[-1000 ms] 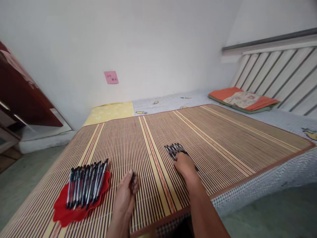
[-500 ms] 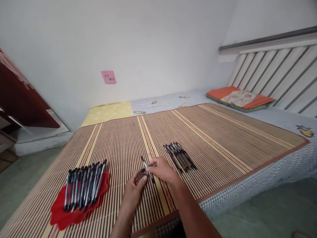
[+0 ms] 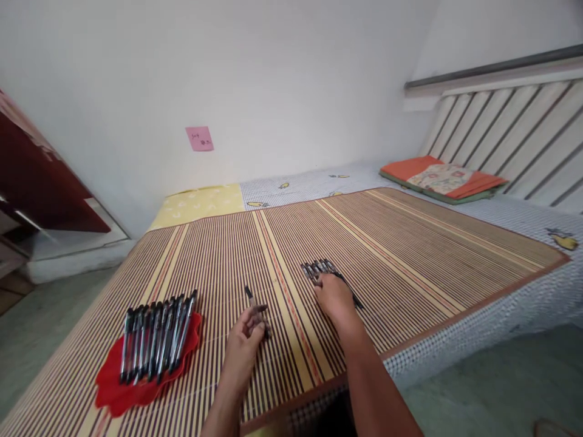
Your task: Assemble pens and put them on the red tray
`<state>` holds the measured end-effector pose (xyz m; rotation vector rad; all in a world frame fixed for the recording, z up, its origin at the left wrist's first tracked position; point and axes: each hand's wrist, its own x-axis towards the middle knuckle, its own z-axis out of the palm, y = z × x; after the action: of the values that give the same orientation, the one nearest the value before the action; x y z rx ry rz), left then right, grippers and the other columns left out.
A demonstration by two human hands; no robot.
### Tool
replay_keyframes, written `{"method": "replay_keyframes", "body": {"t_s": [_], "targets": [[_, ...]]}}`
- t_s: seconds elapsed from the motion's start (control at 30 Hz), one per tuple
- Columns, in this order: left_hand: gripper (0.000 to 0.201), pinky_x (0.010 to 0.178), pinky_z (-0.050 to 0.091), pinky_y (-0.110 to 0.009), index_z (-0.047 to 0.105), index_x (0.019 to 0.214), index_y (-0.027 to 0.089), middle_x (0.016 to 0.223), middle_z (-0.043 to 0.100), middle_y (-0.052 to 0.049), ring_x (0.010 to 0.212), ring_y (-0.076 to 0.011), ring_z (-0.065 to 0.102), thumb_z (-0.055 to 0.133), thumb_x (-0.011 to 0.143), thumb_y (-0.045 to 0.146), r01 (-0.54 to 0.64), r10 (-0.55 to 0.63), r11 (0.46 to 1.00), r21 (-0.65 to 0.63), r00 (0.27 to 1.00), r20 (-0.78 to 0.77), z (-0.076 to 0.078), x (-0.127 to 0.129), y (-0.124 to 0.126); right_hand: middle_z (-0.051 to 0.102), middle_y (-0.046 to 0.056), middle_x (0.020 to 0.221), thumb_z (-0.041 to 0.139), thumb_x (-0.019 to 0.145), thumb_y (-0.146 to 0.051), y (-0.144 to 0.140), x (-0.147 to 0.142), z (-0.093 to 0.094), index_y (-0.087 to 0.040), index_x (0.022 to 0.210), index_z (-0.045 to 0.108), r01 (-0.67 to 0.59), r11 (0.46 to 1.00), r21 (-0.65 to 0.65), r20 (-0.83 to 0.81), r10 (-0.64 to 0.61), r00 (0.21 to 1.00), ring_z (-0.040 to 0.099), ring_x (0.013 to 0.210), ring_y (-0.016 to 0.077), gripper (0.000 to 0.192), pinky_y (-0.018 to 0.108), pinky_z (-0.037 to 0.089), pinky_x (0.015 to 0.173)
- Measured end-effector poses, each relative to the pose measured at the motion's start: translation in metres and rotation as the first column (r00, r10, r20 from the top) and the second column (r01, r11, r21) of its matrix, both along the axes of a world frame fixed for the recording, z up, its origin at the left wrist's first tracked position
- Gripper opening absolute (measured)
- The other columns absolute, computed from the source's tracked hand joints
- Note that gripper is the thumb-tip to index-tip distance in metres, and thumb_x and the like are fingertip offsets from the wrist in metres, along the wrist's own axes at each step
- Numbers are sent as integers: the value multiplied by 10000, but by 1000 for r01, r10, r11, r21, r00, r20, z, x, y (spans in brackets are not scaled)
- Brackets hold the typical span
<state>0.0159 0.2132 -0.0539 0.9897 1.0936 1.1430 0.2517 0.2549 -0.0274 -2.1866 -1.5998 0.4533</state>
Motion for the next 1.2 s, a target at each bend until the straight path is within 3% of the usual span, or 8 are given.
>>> {"method": "replay_keyframes", "body": {"t_s": [0.2, 0.5, 0.7, 0.83, 0.93, 1.0, 1.07, 1.2], "targets": [[243, 610, 449, -240, 639, 1023, 167, 732, 598, 12, 630, -124, 544, 642, 791, 242, 12, -15, 1000, 20, 990, 137, -8, -1, 0, 760, 201, 969, 588, 871, -173, 1, 2, -6, -98, 929, 743, 33, 994, -102, 99, -23, 995, 720, 934, 290, 182, 314, 471, 748], [219, 519, 339, -197, 650, 910, 137, 686, 546, 23, 557, -82, 399, 674, 708, 218, -98, 93, 995, 7, 963, 254, -1, 1, 1, 756, 237, 1005, 582, 860, -149, 4, -5, -9, -84, 937, 751, 45, 990, -133, 112, -30, 993, 722, 994, 311, 196, 341, 490, 811], [203, 510, 335, -197, 650, 870, 147, 669, 549, 29, 540, -77, 395, 710, 690, 219, -115, 115, 993, -18, 955, 272, 1, 1, 0, 738, 296, 976, 569, 829, -93, 5, -12, -9, -46, 881, 746, 13, 997, -72, -12, -14, 1000, 712, 980, 368, 190, 403, 488, 809], [260, 488, 310, -183, 687, 900, 139, 657, 566, 35, 512, -61, 391, 781, 706, 285, -142, 143, 990, -21, 969, 202, -3, 2, 0, 768, 150, 882, 629, 817, -170, 4, -30, -6, -118, 822, 745, -128, 992, 11, -229, 127, 965, 721, 868, 263, 127, 314, 498, 756], [371, 521, 367, -182, 715, 957, 131, 730, 644, 0, 552, -70, 480, 846, 670, 325, -144, 152, 988, -53, 974, 168, -3, 7, 0, 765, 36, 880, 648, 826, -299, 3, -63, -8, -176, 889, 737, -239, 964, 117, -462, 266, 846, 707, 828, 175, 164, 240, 503, 720], [414, 543, 402, -184, 722, 967, 133, 743, 662, -6, 573, -77, 518, 882, 631, 316, -142, 154, 987, -69, 964, 216, -1, 10, -1, 730, 28, 779, 685, 753, -289, 3, -87, -12, -156, 840, 713, -179, 962, 209, -790, 273, 548, 679, 739, 166, 161, 255, 498, 688], [422, 515, 395, -172, 721, 926, 137, 712, 654, 10, 526, -58, 488, 914, 585, 295, -163, 180, 983, -81, 941, 288, 2, 13, -2, 682, 5, 692, 711, 700, -302, 3, -107, -16, -159, 785, 690, -129, 967, 218, -906, 250, 340, 638, 661, 153, 167, 260, 477, 639], [421, 475, 387, -156, 709, 865, 139, 724, 667, 3, 493, -42, 478, 942, 543, 274, -184, 217, 975, -123, 899, 381, 3, 13, -2, 655, -12, 667, 730, 684, -317, 4, -113, -17, -168, 759, 696, -128, 959, 254, -906, 282, 315, 607, 646, 146, 170, 264, 457, 632]]}}
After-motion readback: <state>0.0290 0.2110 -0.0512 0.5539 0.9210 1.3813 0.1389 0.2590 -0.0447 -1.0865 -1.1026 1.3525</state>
